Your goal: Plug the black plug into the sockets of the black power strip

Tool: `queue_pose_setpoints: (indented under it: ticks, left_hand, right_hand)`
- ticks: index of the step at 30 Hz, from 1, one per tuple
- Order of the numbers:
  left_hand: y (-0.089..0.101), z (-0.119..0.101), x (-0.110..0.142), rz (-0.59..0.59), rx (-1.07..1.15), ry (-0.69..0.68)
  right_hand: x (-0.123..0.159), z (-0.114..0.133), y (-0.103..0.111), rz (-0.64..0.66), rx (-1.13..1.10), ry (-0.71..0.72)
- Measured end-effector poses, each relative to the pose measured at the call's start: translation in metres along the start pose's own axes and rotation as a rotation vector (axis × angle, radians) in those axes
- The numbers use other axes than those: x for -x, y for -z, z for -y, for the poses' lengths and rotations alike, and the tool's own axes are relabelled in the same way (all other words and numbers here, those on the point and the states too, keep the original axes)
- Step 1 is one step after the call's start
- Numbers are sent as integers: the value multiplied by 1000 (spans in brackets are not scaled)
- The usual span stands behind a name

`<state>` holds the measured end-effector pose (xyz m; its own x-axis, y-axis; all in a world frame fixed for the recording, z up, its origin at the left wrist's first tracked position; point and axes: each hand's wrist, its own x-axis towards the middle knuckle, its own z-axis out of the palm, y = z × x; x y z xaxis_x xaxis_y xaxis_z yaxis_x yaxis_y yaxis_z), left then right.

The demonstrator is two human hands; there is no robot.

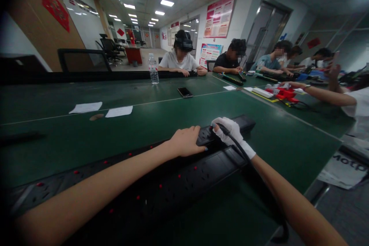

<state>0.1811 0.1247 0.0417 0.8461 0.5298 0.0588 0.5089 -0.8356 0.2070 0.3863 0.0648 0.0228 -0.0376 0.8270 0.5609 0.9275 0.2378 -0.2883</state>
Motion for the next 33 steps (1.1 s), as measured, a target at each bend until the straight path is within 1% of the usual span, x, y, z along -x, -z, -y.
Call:
queue_pose_setpoints:
  ticks: [9,18,33]
  left_hand:
    - [1,2,0,21,-43,-41]
    - [2,3,0,38,-64,-54]
    - [1,4,-1,34,-73,-57]
  right_hand:
    - [-1,-4,-1,-14,23,24]
    - [0,-10,-5,-23,19,13]
    - [0,-6,-4,-28,18,-8]
